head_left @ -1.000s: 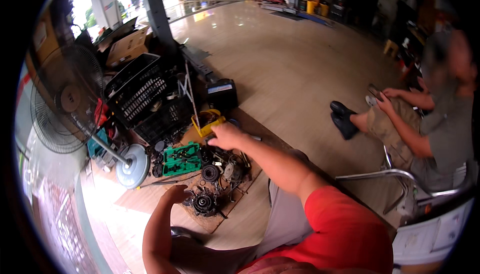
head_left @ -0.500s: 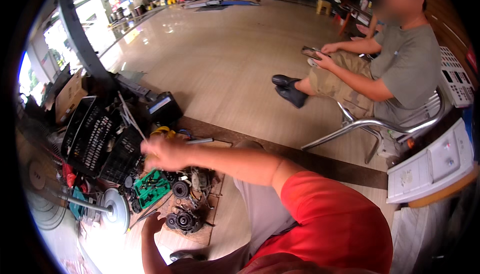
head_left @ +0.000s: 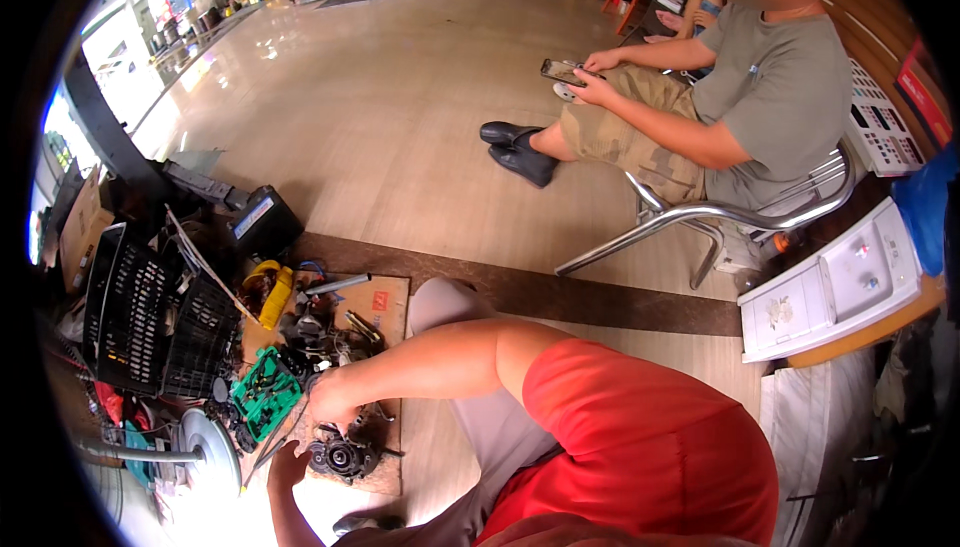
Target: The person disassembles mechanical engine components by hand, picking up gears, washers, and shafts from a cardboard workspace and separating them.
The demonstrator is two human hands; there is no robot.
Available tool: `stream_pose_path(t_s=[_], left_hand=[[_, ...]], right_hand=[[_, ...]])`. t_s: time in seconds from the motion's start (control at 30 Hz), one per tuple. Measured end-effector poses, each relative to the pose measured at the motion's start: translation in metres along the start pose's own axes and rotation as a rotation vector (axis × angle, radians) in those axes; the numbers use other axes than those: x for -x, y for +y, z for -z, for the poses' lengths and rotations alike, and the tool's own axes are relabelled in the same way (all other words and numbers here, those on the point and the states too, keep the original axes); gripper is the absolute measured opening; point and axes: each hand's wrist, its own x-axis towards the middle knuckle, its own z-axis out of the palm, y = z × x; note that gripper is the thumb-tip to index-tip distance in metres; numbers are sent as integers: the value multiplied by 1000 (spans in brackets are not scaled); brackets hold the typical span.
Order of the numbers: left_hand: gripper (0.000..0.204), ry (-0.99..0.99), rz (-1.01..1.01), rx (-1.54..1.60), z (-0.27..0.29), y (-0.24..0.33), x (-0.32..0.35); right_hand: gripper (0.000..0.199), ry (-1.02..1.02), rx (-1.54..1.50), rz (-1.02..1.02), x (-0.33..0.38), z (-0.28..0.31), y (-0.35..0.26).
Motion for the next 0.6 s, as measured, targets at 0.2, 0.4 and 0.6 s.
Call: stream_pose_path(t_s=[0.2, 0.4, 0.6], left_hand=[[55, 41, -84, -72, 6, 21, -3], [63, -59, -96, 796, 37, 11, -4], [73, 949, -383, 1998, 130, 41, 107]], right_hand=[[46, -119, 46, -100, 5, 15, -6], [71, -87, -68, -103, 23, 54, 17], [94, 1388, -630, -397, 91, 140, 94]])
